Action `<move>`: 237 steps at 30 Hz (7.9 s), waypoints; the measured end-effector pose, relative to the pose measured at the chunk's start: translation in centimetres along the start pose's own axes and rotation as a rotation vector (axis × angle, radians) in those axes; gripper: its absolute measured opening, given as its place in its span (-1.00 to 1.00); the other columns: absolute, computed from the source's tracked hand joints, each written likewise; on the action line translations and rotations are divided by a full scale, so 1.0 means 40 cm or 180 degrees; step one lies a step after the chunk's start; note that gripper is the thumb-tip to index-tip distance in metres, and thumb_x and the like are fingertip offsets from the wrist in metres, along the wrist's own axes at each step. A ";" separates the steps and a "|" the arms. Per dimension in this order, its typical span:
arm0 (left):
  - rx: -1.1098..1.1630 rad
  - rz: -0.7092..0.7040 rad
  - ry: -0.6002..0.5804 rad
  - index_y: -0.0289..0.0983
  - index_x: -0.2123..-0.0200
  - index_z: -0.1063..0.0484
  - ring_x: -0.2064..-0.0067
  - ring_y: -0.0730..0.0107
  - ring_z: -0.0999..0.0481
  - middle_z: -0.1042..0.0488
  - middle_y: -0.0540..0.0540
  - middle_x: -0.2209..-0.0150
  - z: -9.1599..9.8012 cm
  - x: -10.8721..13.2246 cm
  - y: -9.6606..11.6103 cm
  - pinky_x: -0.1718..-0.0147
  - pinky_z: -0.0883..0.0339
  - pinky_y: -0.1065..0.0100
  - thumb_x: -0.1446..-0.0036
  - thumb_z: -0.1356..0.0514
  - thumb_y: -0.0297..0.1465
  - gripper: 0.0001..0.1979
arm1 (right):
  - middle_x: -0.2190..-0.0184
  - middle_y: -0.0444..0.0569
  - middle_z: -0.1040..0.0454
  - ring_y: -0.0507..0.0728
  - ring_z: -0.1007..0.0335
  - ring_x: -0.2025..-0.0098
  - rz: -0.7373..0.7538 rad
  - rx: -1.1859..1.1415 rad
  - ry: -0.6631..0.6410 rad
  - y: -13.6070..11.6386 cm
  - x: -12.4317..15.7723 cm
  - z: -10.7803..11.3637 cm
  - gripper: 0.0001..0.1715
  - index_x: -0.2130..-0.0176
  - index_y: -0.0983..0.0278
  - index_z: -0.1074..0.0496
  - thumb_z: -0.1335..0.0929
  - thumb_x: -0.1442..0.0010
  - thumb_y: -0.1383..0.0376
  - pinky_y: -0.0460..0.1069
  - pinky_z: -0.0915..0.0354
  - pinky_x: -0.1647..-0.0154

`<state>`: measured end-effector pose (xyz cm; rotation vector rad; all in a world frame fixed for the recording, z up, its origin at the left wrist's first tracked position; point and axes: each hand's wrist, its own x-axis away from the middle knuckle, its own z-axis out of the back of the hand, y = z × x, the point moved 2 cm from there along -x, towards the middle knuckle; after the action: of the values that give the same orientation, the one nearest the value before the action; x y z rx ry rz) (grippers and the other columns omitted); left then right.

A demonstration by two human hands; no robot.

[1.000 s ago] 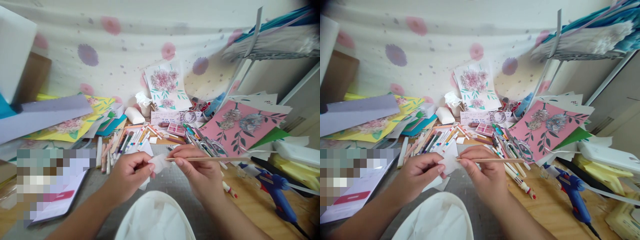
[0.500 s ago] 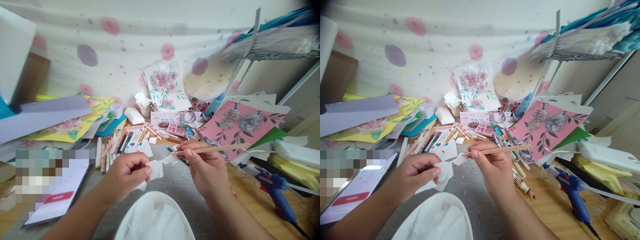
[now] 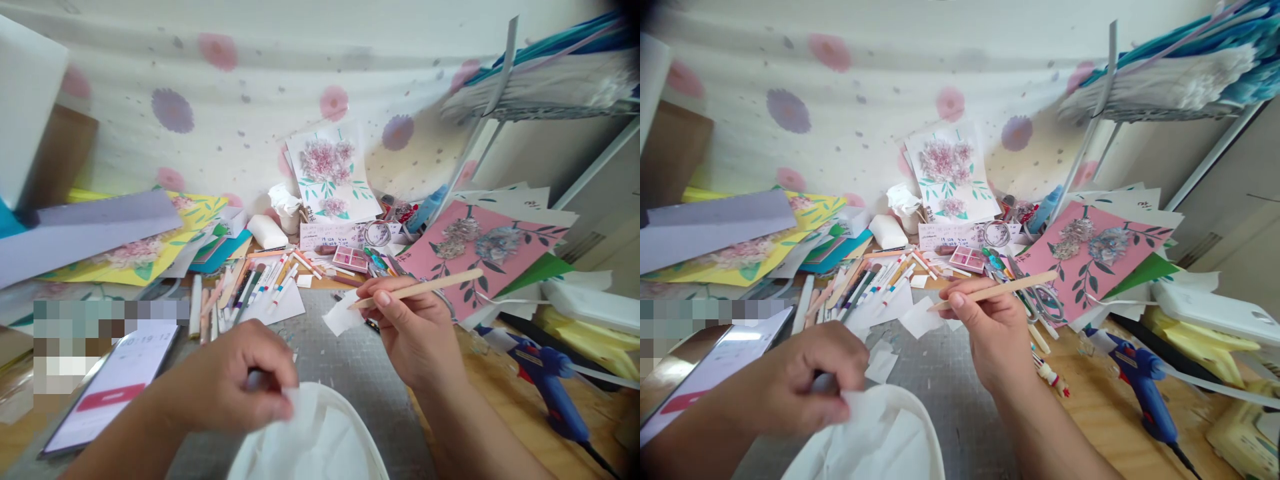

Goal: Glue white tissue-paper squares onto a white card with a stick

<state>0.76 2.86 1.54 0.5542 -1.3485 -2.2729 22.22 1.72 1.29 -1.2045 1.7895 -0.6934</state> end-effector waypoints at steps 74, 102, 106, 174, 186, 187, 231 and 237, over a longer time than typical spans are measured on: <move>0.1698 0.0533 0.1178 -0.29 0.45 -0.43 0.46 0.36 -0.61 -0.61 -0.03 0.50 -0.043 -0.036 -0.022 0.44 -0.45 0.40 0.01 -0.38 -0.39 -0.82 | 0.43 -0.04 -0.55 0.12 -0.46 0.33 0.0689 0.1046 -0.1417 -0.001 0.040 -0.023 -0.85 0.25 0.15 -0.62 -0.43 -0.19 0.36 -0.01 -0.41 0.36; 0.0050 0.0017 0.2261 -0.24 0.45 -0.35 0.45 0.50 -0.32 -0.36 0.06 0.43 -0.017 -0.023 -0.012 0.47 -0.24 0.49 -0.11 -0.24 -0.36 -0.86 | 0.41 -0.03 -0.63 0.14 -0.52 0.33 0.1457 0.1709 -0.1305 -0.022 0.039 -0.037 -0.80 0.23 0.19 -0.59 -0.42 -0.17 0.45 0.04 -0.45 0.28; 0.0146 0.0100 0.1583 -0.25 0.54 -0.35 0.54 0.49 -0.25 -0.31 0.07 0.61 -0.024 -0.023 -0.015 0.55 -0.12 0.46 -0.17 -0.17 -0.27 -0.73 | 0.39 -0.03 -0.63 0.14 -0.52 0.31 0.1510 0.1552 -0.1194 -0.013 0.047 -0.039 -0.73 0.20 0.18 -0.59 -0.42 -0.14 0.49 0.03 -0.44 0.25; 0.0880 0.0625 0.1530 -0.27 0.49 -0.43 0.47 0.46 -0.44 -0.45 0.05 0.54 -0.041 -0.042 -0.017 0.45 -0.31 0.47 -0.02 -0.22 -0.36 -0.89 | 0.38 -0.06 -0.61 0.13 -0.51 0.31 0.0993 0.1367 -0.0984 0.024 0.050 -0.032 -0.82 0.27 0.15 -0.60 -0.41 -0.19 0.41 0.03 -0.43 0.29; 0.0823 0.0742 0.1610 -0.26 0.53 -0.39 0.50 0.49 -0.43 -0.45 0.07 0.56 -0.046 -0.046 -0.022 0.47 -0.33 0.48 -0.03 -0.21 -0.38 -0.87 | 0.37 -0.06 -0.61 0.12 -0.52 0.31 0.0957 0.1255 -0.0982 0.023 0.049 -0.035 -0.82 0.26 0.15 -0.59 -0.40 -0.19 0.41 0.02 -0.43 0.30; 0.0873 0.0725 0.1593 -0.26 0.52 -0.40 0.50 0.50 -0.43 -0.46 0.07 0.56 -0.045 -0.046 -0.022 0.47 -0.33 0.48 -0.03 -0.22 -0.38 -0.87 | 0.38 -0.07 -0.61 0.12 -0.51 0.32 0.0867 0.1181 -0.0939 0.025 0.048 -0.032 -0.84 0.28 0.16 -0.59 -0.41 -0.19 0.40 0.01 -0.43 0.32; 0.1613 0.0583 0.1646 -0.28 0.52 -0.41 0.53 0.53 -0.42 -0.48 0.09 0.59 -0.021 -0.034 -0.069 0.52 -0.30 0.52 -0.07 -0.27 -0.40 -0.84 | 0.39 0.09 -0.60 0.10 -0.58 0.31 -0.0380 0.0615 -0.3288 -0.072 0.069 -0.038 -0.80 0.40 0.32 -0.52 -0.38 -0.24 0.29 -0.06 -0.48 0.27; 0.1599 0.0539 0.1442 -0.28 0.50 -0.41 0.52 0.53 -0.42 -0.50 0.07 0.56 -0.033 -0.033 -0.055 0.51 -0.29 0.52 -0.08 -0.30 -0.31 -0.79 | 0.38 -0.02 -0.61 0.10 -0.55 0.29 0.0040 0.0358 -0.2055 -0.043 0.045 -0.026 -0.92 0.27 0.24 -0.59 -0.45 -0.17 0.36 0.00 -0.46 0.20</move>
<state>2.20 3.62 -0.85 1.0030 -1.6407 -1.5395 21.78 -0.60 2.56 -1.1688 1.2019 -0.3324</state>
